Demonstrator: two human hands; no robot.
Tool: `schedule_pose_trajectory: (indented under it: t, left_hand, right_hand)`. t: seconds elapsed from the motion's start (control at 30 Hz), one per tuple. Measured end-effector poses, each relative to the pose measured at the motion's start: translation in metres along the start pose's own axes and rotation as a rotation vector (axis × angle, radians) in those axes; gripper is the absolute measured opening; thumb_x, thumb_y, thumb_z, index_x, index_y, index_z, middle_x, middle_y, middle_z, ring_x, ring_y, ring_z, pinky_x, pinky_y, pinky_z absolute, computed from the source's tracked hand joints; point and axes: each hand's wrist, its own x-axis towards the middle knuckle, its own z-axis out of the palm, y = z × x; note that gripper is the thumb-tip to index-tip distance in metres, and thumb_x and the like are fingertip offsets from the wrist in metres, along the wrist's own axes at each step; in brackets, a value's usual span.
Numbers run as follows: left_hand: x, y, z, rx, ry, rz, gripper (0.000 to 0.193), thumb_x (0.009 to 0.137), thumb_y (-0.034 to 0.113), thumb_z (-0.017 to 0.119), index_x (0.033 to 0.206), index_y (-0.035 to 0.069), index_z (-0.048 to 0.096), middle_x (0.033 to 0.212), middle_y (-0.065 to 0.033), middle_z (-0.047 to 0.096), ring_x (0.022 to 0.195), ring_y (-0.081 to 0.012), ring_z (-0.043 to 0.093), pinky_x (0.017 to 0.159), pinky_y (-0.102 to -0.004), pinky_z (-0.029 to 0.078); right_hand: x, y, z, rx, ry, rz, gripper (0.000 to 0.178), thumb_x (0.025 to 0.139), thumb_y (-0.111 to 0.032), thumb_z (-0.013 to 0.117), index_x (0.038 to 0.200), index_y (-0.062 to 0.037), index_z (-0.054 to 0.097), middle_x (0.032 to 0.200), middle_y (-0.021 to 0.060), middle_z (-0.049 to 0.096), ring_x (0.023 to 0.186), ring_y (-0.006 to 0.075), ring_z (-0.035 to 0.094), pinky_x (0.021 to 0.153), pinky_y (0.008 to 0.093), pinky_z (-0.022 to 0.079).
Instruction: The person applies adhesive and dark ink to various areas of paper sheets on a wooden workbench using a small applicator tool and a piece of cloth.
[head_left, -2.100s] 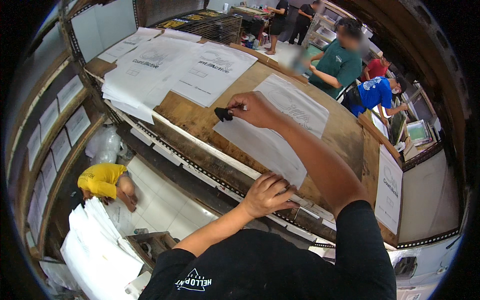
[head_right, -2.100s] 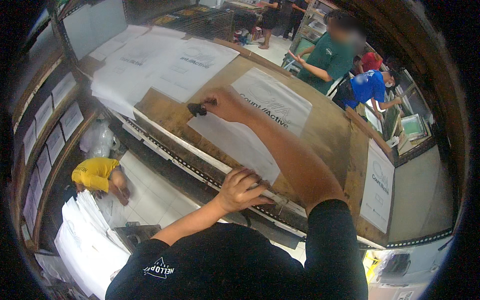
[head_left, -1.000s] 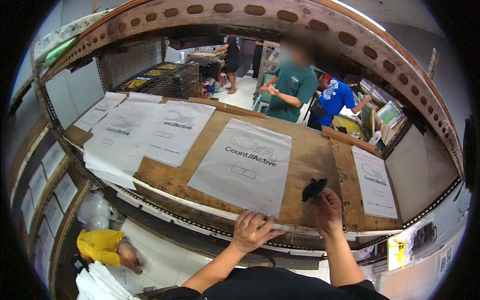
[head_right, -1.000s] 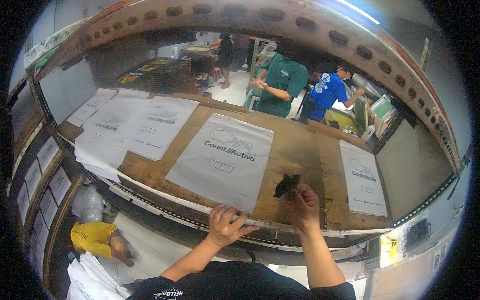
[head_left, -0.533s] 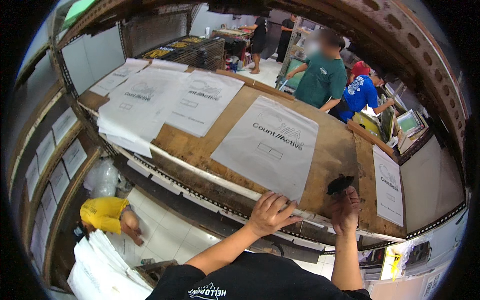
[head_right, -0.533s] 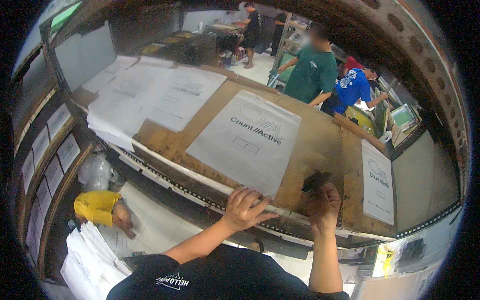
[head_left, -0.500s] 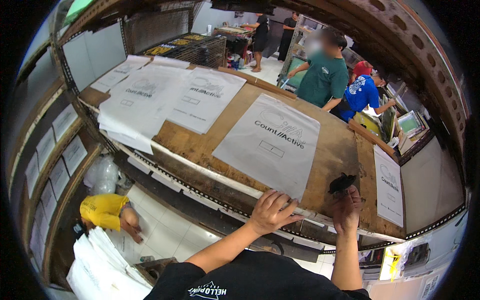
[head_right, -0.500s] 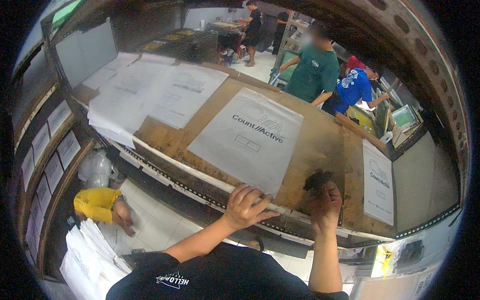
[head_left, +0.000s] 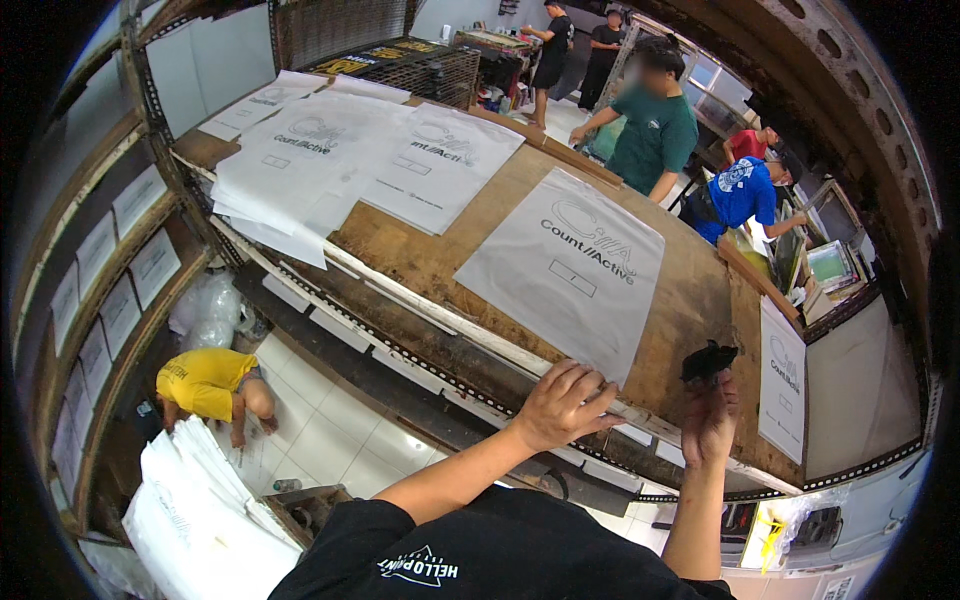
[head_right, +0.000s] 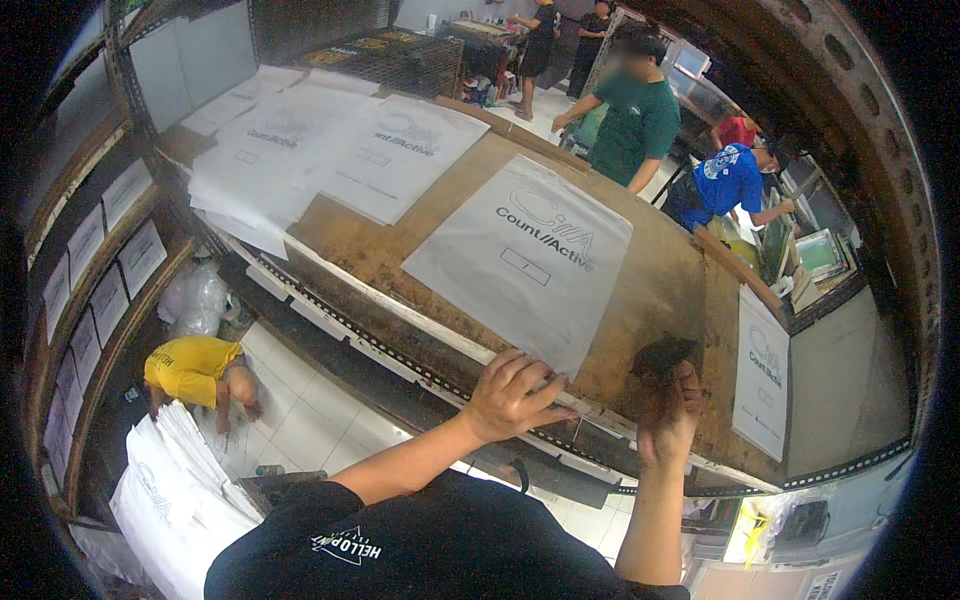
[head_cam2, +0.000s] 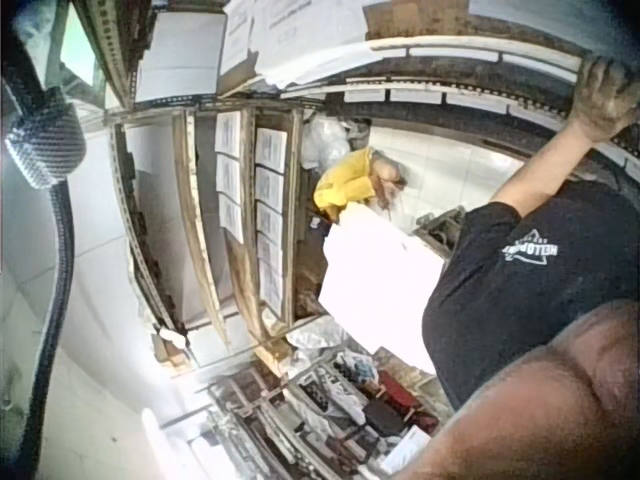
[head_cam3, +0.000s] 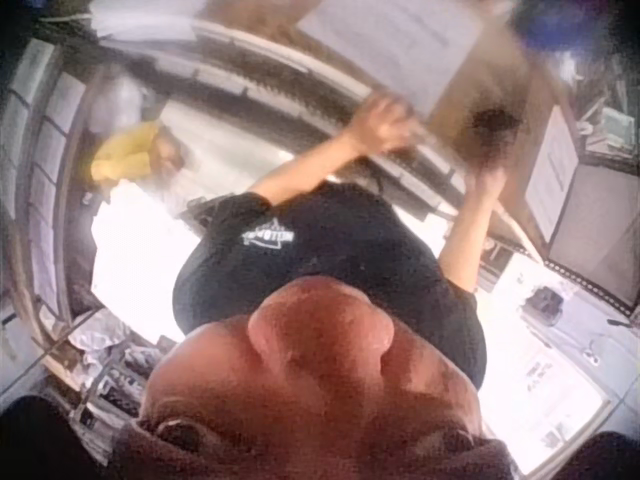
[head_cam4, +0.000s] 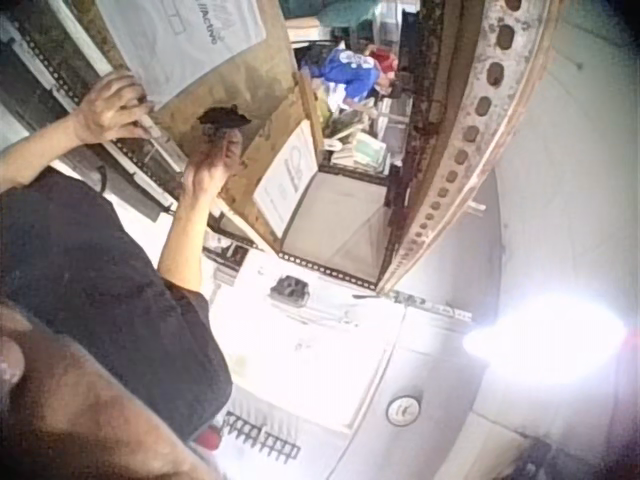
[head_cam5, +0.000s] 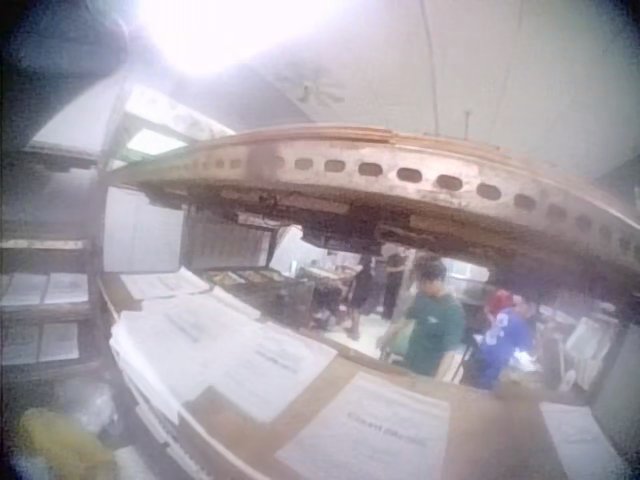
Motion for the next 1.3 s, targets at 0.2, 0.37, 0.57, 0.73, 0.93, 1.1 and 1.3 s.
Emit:
schedule_pose_trajectory:
  t: [0.2,0.37,0.57,0.73,0.93,1.1,1.3]
  left_hand:
    - [0.000,-0.002,-0.001,-0.008,-0.010,0.011,0.053,0.085,0.053,0.078,0.117,0.012,0.068,0.114,-0.0075,0.058,0.113,-0.0269,0.056,0.106,-0.0455,0.046]
    - [0.001,-0.002,-0.009,-0.030,-0.058,0.017,0.057,0.087,0.052,0.077,0.121,0.009,0.065,0.118,-0.0109,0.057,0.115,-0.0292,0.055,0.107,-0.0461,0.045]
    - [-0.001,-0.003,-0.008,-0.058,-0.093,0.019,0.058,0.086,0.053,0.076,0.122,0.008,0.065,0.120,-0.0105,0.056,0.116,-0.0292,0.055,0.109,-0.0460,0.044]
    - [0.001,-0.004,-0.013,-0.045,-0.108,0.029,0.059,0.087,0.054,0.075,0.123,0.008,0.064,0.121,-0.0106,0.055,0.118,-0.0283,0.054,0.110,-0.0450,0.043]
    - [0.005,-0.006,-0.019,-0.033,-0.148,0.041,0.055,0.090,0.050,0.073,0.125,0.008,0.064,0.120,-0.0092,0.056,0.119,-0.0271,0.054,0.110,-0.0434,0.043]
    - [0.003,-0.008,-0.015,0.011,-0.148,0.062,0.048,0.093,0.043,0.071,0.126,0.009,0.064,0.119,-0.0082,0.057,0.118,-0.0255,0.055,0.110,-0.0422,0.044]
    - [0.002,-0.007,-0.011,0.022,-0.121,0.062,0.046,0.093,0.040,0.071,0.127,0.009,0.064,0.119,-0.0083,0.057,0.118,-0.0249,0.055,0.109,-0.0422,0.044]
  right_hand:
    - [-0.004,-0.001,0.019,0.046,-0.015,0.051,0.028,0.100,-0.009,0.068,0.127,-0.0062,0.062,0.127,0.0105,0.067,0.117,0.0256,0.064,0.100,0.0404,0.052]
    - [-0.003,0.007,0.021,0.091,-0.031,0.068,0.031,0.101,-0.010,0.066,0.131,-0.0062,0.060,0.131,0.0108,0.066,0.119,0.0254,0.063,0.103,0.0425,0.051]
    - [0.005,0.010,0.038,0.247,0.034,0.167,0.034,0.105,-0.019,0.062,0.136,-0.0050,0.058,0.128,0.0085,0.067,0.109,0.0182,0.063,0.097,0.0381,0.052]
    - [0.000,0.027,0.035,0.214,0.110,0.117,0.033,0.107,-0.020,0.058,0.137,-0.0055,0.058,0.129,0.0088,0.066,0.108,0.0188,0.063,0.094,0.0370,0.053]
    - [-0.003,0.025,0.053,0.215,0.095,0.113,0.033,0.105,-0.018,0.060,0.136,-0.0065,0.058,0.129,0.0088,0.066,0.109,0.0202,0.063,0.095,0.0380,0.052]
    - [-0.002,0.024,0.042,0.191,0.027,0.085,0.037,0.099,-0.016,0.068,0.134,-0.0075,0.059,0.131,0.0082,0.065,0.115,0.0230,0.062,0.100,0.0400,0.051]
    - [-0.003,0.020,0.034,0.196,-0.002,0.089,0.042,0.094,-0.016,0.076,0.132,-0.0081,0.061,0.135,0.0094,0.065,0.120,0.0274,0.062,0.106,0.0426,0.051]
